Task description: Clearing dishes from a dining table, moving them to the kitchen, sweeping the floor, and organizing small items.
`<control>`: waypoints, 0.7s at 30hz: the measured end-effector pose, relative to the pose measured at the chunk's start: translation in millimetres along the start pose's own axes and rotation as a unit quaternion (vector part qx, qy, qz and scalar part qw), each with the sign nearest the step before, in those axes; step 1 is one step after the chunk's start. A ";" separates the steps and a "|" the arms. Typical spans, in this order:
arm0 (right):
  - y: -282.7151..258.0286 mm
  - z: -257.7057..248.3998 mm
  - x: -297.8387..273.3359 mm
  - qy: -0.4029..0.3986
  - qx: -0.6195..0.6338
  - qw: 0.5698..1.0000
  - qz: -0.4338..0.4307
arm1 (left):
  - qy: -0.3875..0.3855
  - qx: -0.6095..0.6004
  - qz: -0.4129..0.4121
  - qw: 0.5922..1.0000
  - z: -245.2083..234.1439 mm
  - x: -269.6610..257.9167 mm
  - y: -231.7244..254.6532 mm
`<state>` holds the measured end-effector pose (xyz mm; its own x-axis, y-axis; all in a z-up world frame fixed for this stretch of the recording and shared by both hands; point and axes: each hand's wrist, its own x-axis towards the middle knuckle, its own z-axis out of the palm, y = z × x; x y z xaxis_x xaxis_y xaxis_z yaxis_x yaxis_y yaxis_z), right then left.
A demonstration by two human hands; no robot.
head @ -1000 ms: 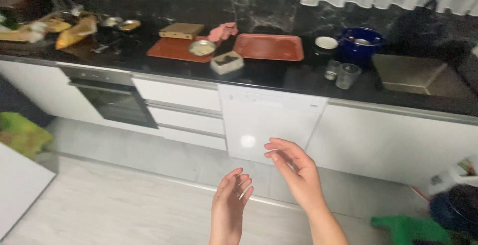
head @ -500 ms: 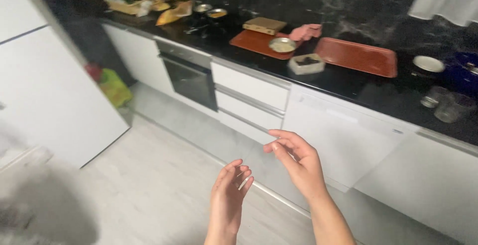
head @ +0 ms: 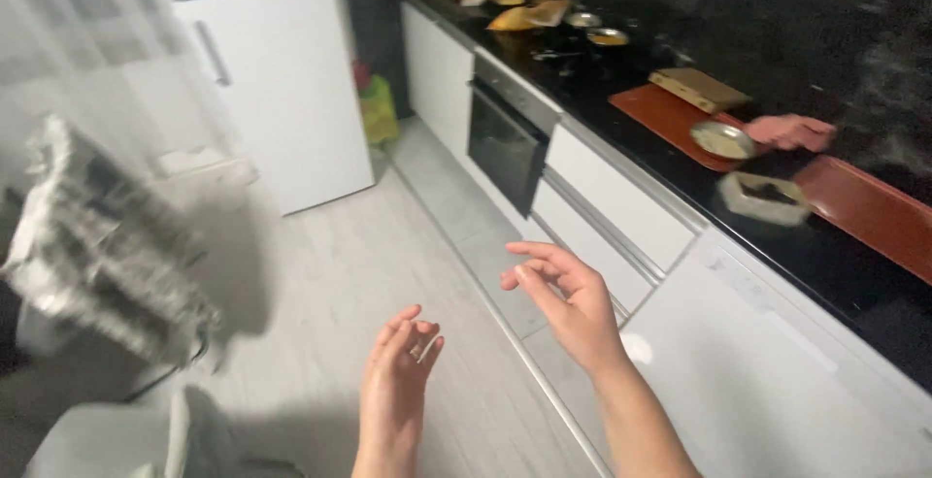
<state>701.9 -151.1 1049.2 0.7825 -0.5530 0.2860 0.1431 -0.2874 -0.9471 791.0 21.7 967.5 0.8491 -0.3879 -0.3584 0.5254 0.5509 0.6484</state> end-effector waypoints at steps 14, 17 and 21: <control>21.3 118.2 58.9 -0.203 0.029 0.978 -0.029 | 0.178 -0.066 0.151 0.970 -124.0 17.5 58.3; 20.6 163.5 72.0 -0.241 0.039 0.969 -0.032 | 0.209 -0.074 0.174 0.959 -138.6 23.2 87.2; 10.1 223.5 95.6 -0.283 0.022 0.959 -0.024 | 0.227 -0.082 0.206 0.948 -157.0 49.5 127.0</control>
<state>913.5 -32.1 1034.4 0.9759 -0.0239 0.2167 0.2031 -0.2619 -0.9435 908.2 188.5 926.7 0.9004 0.2222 -0.3740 0.1139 0.7092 0.6957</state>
